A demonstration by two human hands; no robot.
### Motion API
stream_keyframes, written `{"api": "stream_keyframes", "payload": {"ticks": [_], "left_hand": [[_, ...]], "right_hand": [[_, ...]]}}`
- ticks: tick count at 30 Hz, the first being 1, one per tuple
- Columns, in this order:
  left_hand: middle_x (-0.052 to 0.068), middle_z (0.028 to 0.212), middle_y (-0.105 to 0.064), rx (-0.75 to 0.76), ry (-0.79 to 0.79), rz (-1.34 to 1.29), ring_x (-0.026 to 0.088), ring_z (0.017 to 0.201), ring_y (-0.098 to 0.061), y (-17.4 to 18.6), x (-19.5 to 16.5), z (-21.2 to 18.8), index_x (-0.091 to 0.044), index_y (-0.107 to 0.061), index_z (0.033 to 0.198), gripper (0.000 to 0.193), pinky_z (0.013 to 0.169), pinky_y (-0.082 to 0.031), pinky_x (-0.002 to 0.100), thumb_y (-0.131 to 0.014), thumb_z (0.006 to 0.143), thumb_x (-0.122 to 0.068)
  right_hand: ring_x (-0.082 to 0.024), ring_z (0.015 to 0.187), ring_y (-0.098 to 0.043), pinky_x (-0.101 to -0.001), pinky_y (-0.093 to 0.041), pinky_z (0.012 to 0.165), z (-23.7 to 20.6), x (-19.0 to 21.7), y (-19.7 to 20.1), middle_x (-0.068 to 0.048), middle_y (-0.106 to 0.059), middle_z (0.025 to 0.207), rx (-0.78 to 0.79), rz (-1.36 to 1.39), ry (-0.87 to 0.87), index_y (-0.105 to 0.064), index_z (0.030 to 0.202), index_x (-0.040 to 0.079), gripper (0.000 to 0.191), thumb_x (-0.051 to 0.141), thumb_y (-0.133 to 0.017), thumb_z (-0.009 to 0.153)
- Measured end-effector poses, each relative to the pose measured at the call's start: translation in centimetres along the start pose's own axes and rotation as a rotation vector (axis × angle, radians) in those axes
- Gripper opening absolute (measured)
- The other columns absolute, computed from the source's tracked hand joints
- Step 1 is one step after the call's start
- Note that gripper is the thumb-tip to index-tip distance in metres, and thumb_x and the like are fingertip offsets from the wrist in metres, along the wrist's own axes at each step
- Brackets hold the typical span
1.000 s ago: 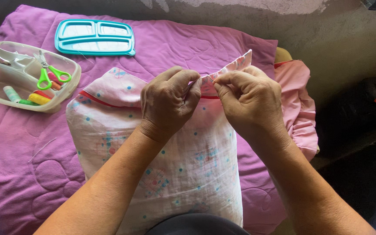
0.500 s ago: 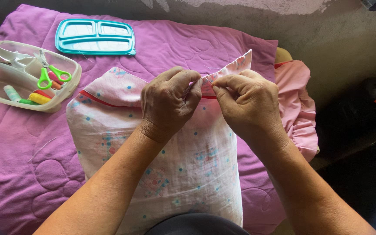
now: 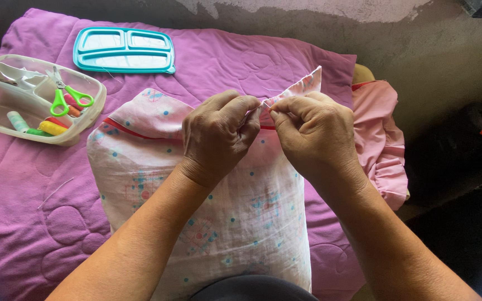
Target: The person hand-sews the open top seam of a floral pillowcase with a needle and thread, pulling stitches tight along the folded edge. They occasionally pull the thread taut and reposition the fabric while stitching the seam closed.
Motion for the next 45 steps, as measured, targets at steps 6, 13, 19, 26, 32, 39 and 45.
{"api": "stream_keyframes", "payload": {"ticks": [6, 13, 19, 26, 32, 39, 45], "left_hand": [[0.005, 0.091, -0.072, 0.000, 0.005, -0.015, 0.021, 0.079, -0.072, 0.0, 0.0, 0.1, -0.009, -0.073, 0.101, 0.011, 0.070, -0.057, 0.035, -0.077, 0.091, -0.011], [0.005, 0.090, -0.072, -0.010, 0.166, -0.104, 0.019, 0.074, -0.071, 0.2, 0.3, 0.1, -0.010, -0.074, 0.098, 0.005, 0.067, -0.056, 0.034, -0.075, 0.093, -0.011], [0.005, 0.089, -0.072, 0.010, 0.191, -0.146, 0.018, 0.074, -0.072, 0.0, 0.2, 0.2, -0.009, -0.073, 0.099, 0.006, 0.067, -0.056, 0.033, -0.074, 0.094, -0.012], [0.005, 0.093, -0.072, 0.045, 0.145, -0.162, 0.021, 0.078, -0.072, 0.2, 0.0, 0.2, -0.009, -0.073, 0.103, 0.010, 0.069, -0.057, 0.035, -0.074, 0.094, -0.012], [0.006, 0.092, -0.070, 0.077, 0.090, -0.094, 0.024, 0.082, -0.071, 0.3, -0.3, 0.0, -0.009, -0.073, 0.106, 0.011, 0.072, -0.056, 0.037, -0.074, 0.096, -0.013], [0.006, 0.095, -0.071, 0.064, 0.066, -0.095, 0.024, 0.084, -0.072, 0.7, -0.3, 0.1, -0.008, -0.072, 0.105, 0.009, 0.073, -0.057, 0.037, -0.072, 0.098, -0.014], [0.006, 0.089, -0.069, 0.058, 0.155, -0.114, 0.025, 0.078, -0.070, 0.6, 0.0, 0.4, -0.008, -0.073, 0.099, 0.007, 0.069, -0.056, 0.038, -0.072, 0.098, -0.014]], "right_hand": [[-0.014, 0.077, -0.072, -0.0288, -0.056, 0.069, 0.2, 0.0, -0.6, -0.009, -0.075, 0.088, 0.024, 0.081, -0.120, -0.077, 0.098, 0.002, 0.009, 0.009, -0.077, 0.092], [-0.003, 0.055, -0.055, -0.0205, -0.043, 0.047, 0.0, -0.9, -0.9, 0.000, -0.068, 0.071, 0.198, 0.654, -0.572, -0.075, 0.096, 0.001, 0.013, 0.013, -0.075, 0.092], [-0.003, 0.055, -0.055, -0.0193, -0.042, 0.047, -0.8, -1.4, -0.8, 0.001, -0.066, 0.069, 0.182, 0.687, -0.605, -0.074, 0.093, 0.002, 0.012, 0.014, -0.074, 0.094], [-0.008, 0.077, -0.063, -0.0213, -0.054, 0.064, 1.2, -2.2, -1.0, -0.008, -0.070, 0.093, 0.146, 0.463, -0.377, -0.073, 0.099, 0.001, 0.020, 0.018, -0.081, 0.091], [-0.015, 0.098, -0.063, -0.0310, -0.050, 0.085, 4.7, -3.6, 0.0, -0.013, -0.073, 0.106, 0.249, 0.011, -0.092, -0.081, 0.098, 0.002, 0.020, 0.018, -0.071, 0.104], [-0.014, 0.086, -0.069, -0.0284, -0.058, 0.079, 5.5, -3.9, -1.8, -0.009, -0.076, 0.093, 0.360, 0.664, -0.482, -0.077, 0.099, 0.006, 0.008, 0.008, -0.071, 0.094], [-0.016, 0.073, -0.069, -0.0332, -0.063, 0.069, 4.4, -3.4, 0.7, -0.010, -0.070, 0.088, -0.068, 1.044, -0.201, -0.060, 0.110, 0.007, 0.008, 0.014, -0.058, 0.113]]}}
Point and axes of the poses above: each hand's wrist, its own z-axis towards the middle knuckle, its own y-axis out of the back of the hand, x = y × z, the point moved 1 cm from there along z, towards the middle knuckle
